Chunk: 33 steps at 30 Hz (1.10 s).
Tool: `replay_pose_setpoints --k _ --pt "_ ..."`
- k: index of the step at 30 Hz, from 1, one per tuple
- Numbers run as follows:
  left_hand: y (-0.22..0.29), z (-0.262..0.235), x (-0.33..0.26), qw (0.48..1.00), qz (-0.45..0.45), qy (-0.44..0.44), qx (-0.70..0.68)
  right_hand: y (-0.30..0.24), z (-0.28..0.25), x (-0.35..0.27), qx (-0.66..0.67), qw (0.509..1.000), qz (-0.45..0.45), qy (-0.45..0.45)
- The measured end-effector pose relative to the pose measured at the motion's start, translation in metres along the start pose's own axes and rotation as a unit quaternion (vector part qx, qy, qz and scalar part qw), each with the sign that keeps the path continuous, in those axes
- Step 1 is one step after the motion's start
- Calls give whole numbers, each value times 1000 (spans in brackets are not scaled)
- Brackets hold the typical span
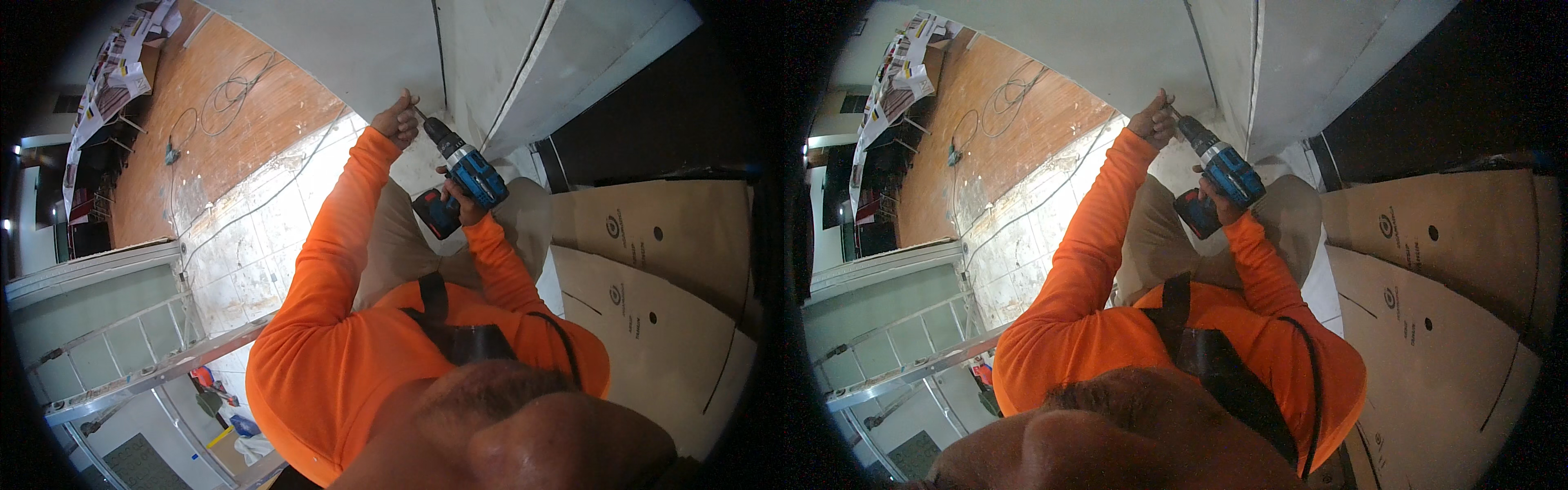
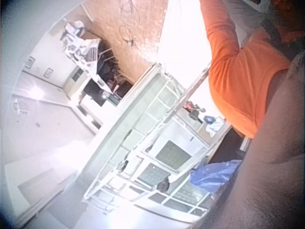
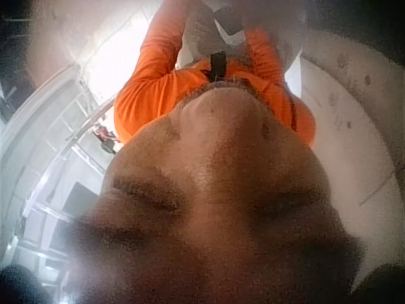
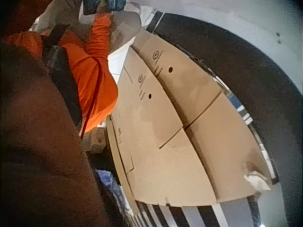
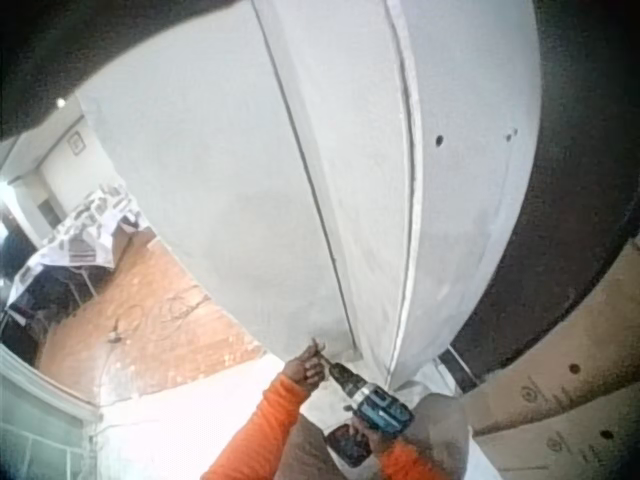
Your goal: The person uses a cordless drill to secure white ceiling panels to the ceiling structure. They repeatedly position screws and drive them into the panels while standing on a ladder. Another person is visible in the background moving around the room.
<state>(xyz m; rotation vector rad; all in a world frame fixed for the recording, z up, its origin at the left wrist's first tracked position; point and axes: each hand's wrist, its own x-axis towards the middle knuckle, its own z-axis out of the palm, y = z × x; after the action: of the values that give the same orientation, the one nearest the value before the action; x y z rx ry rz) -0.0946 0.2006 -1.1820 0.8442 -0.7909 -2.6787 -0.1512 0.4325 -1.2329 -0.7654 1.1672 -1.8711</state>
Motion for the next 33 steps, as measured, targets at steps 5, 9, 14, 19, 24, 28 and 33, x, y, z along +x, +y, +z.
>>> replay_pose_setpoints --k 5,9,14,19,24,28,33 --pt "4 -1 9 1000 -6 4 21 0 4 1 46 999 1 15" --pt "3 22 11 995 10 46 92 10 -2 2 -110 993 1 47" --pt "16 39 32 972 -6 56 229 46 -12 9 -311 944 -35 107" --pt "22 56 50 937 11 74 342 26 -3 20 -340 928 -7 154" --pt "21 82 64 920 30 106 377 33 -7 41 -318 932 -46 165" --pt "43 27 104 869 123 -6 479 40 1 62 -353 920 -79 153" --pt "65 73 80 926 34 45 373 2 7 87 -373 910 -79 161"
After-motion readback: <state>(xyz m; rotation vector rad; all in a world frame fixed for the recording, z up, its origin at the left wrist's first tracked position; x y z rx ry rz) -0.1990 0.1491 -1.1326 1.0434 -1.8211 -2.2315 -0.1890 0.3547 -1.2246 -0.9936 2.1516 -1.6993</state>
